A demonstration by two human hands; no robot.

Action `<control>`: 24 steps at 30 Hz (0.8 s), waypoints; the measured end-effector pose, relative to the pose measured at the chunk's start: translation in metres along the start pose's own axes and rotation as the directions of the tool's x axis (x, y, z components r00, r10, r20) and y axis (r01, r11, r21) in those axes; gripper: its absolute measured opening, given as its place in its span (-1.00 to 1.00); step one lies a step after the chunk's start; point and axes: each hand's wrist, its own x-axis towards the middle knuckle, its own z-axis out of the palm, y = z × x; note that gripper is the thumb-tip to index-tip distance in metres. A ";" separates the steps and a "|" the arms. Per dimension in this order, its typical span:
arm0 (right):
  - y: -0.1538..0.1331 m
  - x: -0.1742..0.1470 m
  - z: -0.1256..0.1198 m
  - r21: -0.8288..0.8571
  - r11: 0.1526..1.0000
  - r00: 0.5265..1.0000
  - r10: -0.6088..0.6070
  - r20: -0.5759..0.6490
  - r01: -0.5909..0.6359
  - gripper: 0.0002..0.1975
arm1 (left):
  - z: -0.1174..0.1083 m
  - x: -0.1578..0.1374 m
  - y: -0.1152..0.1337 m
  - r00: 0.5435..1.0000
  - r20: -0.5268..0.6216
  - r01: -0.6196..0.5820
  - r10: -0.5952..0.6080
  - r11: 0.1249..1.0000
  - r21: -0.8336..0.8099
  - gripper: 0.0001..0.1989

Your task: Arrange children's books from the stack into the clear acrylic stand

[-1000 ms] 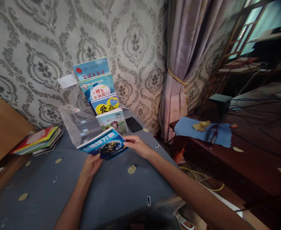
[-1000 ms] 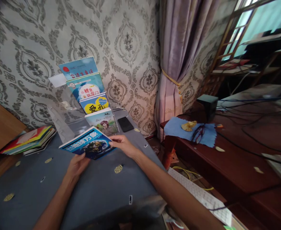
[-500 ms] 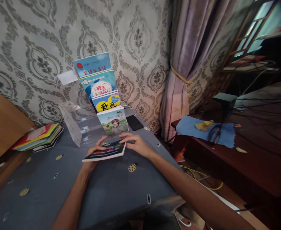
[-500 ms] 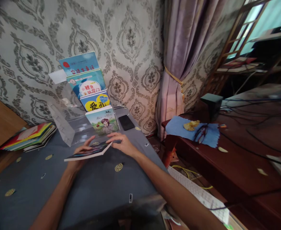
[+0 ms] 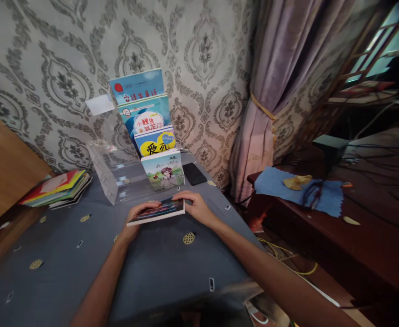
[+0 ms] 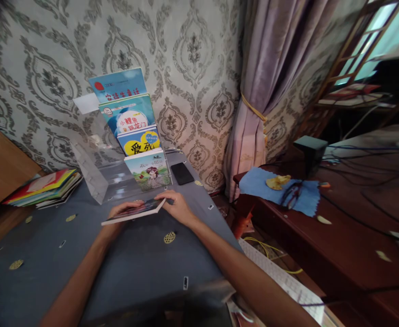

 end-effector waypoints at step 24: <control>-0.011 0.058 -0.019 -0.043 0.966 0.956 -0.258 -0.141 0.255 -0.81 | 0.023 0.061 0.040 0.950 -0.184 -0.253 0.252 0.967 0.023 -0.77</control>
